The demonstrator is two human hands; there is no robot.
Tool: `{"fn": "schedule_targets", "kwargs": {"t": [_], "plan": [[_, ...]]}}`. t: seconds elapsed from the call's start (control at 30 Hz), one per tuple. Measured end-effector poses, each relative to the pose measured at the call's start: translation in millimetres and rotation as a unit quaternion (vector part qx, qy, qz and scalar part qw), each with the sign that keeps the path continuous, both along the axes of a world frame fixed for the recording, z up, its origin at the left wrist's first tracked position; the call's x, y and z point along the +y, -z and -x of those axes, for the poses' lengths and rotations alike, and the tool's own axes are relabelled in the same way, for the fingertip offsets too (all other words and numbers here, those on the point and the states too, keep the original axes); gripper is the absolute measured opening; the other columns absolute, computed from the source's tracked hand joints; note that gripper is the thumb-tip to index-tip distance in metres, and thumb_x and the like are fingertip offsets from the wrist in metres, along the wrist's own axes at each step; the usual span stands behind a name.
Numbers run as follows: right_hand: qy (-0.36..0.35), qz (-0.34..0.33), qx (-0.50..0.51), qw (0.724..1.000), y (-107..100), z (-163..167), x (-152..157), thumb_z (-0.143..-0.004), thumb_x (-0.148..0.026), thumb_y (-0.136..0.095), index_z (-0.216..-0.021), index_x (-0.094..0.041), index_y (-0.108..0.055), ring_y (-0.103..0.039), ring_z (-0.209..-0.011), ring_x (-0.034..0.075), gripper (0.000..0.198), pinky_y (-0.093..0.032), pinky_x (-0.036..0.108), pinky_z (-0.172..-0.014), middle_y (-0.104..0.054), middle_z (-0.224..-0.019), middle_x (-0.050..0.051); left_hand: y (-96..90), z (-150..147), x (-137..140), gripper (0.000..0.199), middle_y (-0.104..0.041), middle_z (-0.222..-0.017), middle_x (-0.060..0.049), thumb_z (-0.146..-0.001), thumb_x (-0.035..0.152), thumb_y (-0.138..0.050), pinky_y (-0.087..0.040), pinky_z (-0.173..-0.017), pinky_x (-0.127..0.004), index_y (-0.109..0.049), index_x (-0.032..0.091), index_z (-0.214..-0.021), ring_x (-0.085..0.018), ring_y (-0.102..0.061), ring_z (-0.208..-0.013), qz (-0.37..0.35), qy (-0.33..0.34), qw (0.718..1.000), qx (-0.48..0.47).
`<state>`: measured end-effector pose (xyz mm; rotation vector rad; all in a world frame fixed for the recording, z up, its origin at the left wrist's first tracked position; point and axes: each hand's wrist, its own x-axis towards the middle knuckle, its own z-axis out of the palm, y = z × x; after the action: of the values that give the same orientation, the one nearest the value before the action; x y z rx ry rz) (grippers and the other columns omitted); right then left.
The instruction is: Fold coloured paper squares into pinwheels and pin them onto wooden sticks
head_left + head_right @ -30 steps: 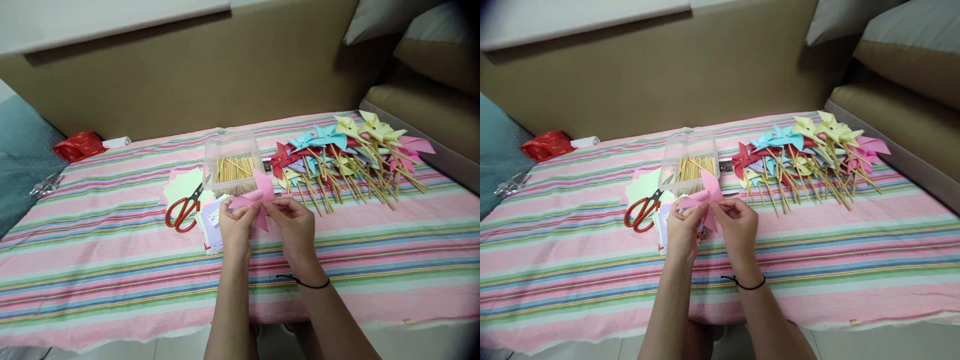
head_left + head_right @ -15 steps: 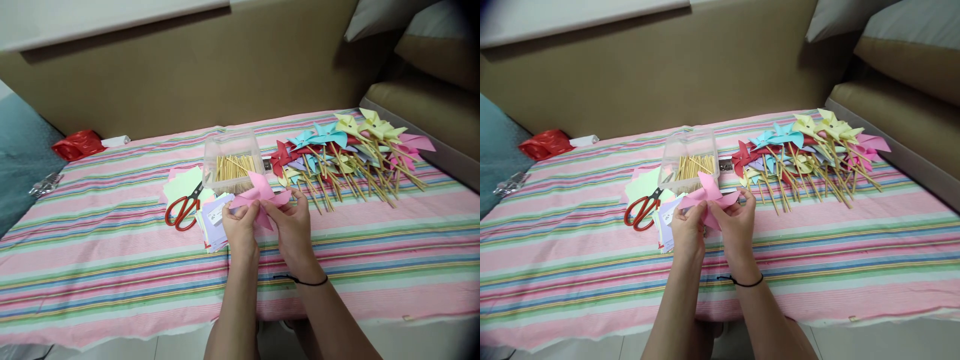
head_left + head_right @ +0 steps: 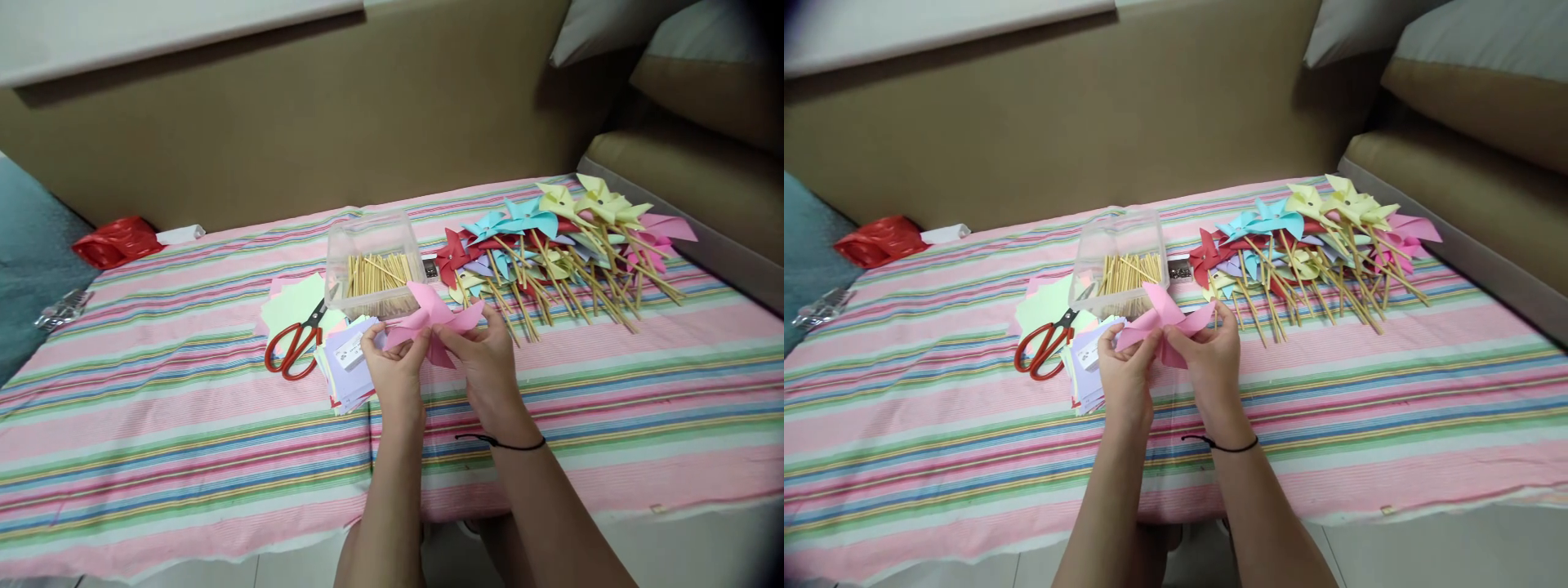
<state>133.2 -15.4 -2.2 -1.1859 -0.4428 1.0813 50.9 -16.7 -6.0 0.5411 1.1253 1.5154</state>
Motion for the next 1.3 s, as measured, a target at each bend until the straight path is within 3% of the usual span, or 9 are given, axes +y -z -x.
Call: {"fn": "schedule_targets", "kwargs": {"t": [0.13, 0.23, 0.5, 0.7, 0.97, 1.07, 1.17, 1.23, 1.3], "plan": [[-0.095, 0.012, -0.005, 0.995, 2.6, -23.9, -0.5, -0.048, -0.025, -0.086, -0.123, -0.018, -0.045, -0.065, -0.054, 0.017, 0.086, -0.053, 0.031, -0.057, -0.071, -0.064, -0.004, -6.9, 20.1, 2.6, 0.062, -0.066, -0.067, 0.001, -0.064, 0.031, -0.080, -0.047, -0.060, -0.024, -0.044, 0.021, -0.113, -0.014, -0.065, -0.060, -0.005, 0.143, 0.989, 0.045], [-0.175, 0.026, -0.031, 0.984, 5.0, -37.1, -3.2, -0.049, -0.023, -0.086, -0.128, -0.018, -0.043, -0.066, -0.055, 0.018, 0.090, -0.052, 0.030, -0.056, -0.070, -0.062, -0.004, -8.2, 29.2, 3.2, 0.062, -0.071, -0.073, -0.003, -0.059, 0.027, -0.083, -0.048, -0.063, -0.024, -0.048, 0.021, -0.110, -0.015, -0.066, -0.064, 0.009, 0.202, 0.978, 0.043], [-0.198, 0.012, -0.085, 0.976, 10.7, -37.2, -4.1, -0.053, -0.021, -0.084, -0.130, -0.022, -0.040, -0.068, -0.057, 0.021, 0.089, -0.054, 0.033, -0.056, -0.071, -0.063, -0.005, -0.2, 24.8, 4.6, 0.065, -0.068, -0.064, 0.003, -0.059, 0.023, -0.081, -0.044, -0.051, -0.019, -0.040, 0.022, -0.110, -0.008, -0.056, -0.044, -0.013, 0.186, 0.977, 0.105], [-0.210, 0.034, -0.097, 0.972, 8.1, -38.9, -3.6, -0.053, -0.023, -0.085, -0.134, -0.021, -0.036, -0.068, -0.059, 0.020, 0.095, -0.054, 0.030, -0.055, -0.071, -0.062, -0.003, -1.3, 27.1, 5.4, 0.063, -0.068, -0.063, 0.003, -0.061, 0.025, -0.079, -0.043, -0.047, -0.017, -0.037, 0.022, -0.107, -0.008, -0.055, -0.043, -0.004, 0.200, 0.970, 0.141], [-0.225, 0.001, -0.097, 0.970, 10.6, -38.0, -3.3, -0.056, -0.026, -0.085, -0.135, -0.023, -0.035, -0.070, -0.063, 0.020, 0.093, -0.056, 0.032, -0.060, -0.072, -0.067, -0.003, 0.7, 28.4, 6.7, 0.064, -0.067, -0.059, 0.002, -0.056, 0.022, -0.080, -0.043, -0.045, -0.018, -0.038, 0.021, -0.103, -0.010, -0.056, -0.042, 0.000, 0.180, 0.974, 0.140], [-0.171, -0.037, -0.109, 0.979, 9.4, -39.4, -0.4, -0.060, -0.030, -0.083, -0.129, -0.023, -0.042, -0.070, -0.071, 0.019, 0.081, -0.056, 0.034, -0.069, -0.073, -0.074, -0.001, -2.9, 35.0, 8.8, 0.067, -0.069, -0.063, -0.001, -0.053, 0.021, -0.082, -0.045, -0.044, -0.020, -0.040, 0.019, -0.105, -0.013, -0.060, -0.044, 0.007, 0.123, 0.984, 0.132], [-0.045, -0.051, -0.174, 0.982, 12.2, -44.1, 3.6, -0.069, -0.035, -0.076, -0.107, -0.021, -0.058, -0.069, -0.074, 0.019, 0.044, -0.055, 0.035, -0.074, -0.072, -0.076, 0.001, -6.9, 46.4, 12.7, 0.068, -0.070, -0.064, -0.001, -0.051, 0.019, -0.082, -0.048, -0.049, -0.023, -0.041, 0.019, -0.105, -0.013, -0.061, -0.045, -0.003, 0.053, 0.993, 0.107], [-0.002, -0.033, -0.273, 0.961, 17.7, -47.2, 6.7, -0.075, -0.034, -0.069, -0.086, -0.020, -0.065, -0.068, -0.077, 0.020, 0.019, -0.054, 0.035, -0.074, -0.072, -0.078, 0.003, -7.8, 54.1, 15.5, 0.069, -0.069, -0.063, 0.000, -0.049, 0.018, -0.083, -0.050, -0.053, -0.023, -0.042, 0.019, -0.105, -0.013, -0.062, -0.048, -0.012, 0.013, 0.996, 0.086], [-0.008, -0.022, -0.402, 0.915, 25.4, -48.5, 11.3, -0.078, -0.029, -0.063, -0.074, -0.020, -0.066, -0.067, -0.083, 0.022, 0.011, -0.052, 0.036, -0.074, -0.072, -0.084, 0.005, -7.1, 59.9, 17.5, 0.070, -0.069, -0.062, 0.000, -0.048, 0.017, -0.084, -0.051, -0.057, -0.023, -0.043, 0.018, -0.104, -0.013, -0.064, -0.052, -0.021, -0.021, 0.997, 0.068]]}}
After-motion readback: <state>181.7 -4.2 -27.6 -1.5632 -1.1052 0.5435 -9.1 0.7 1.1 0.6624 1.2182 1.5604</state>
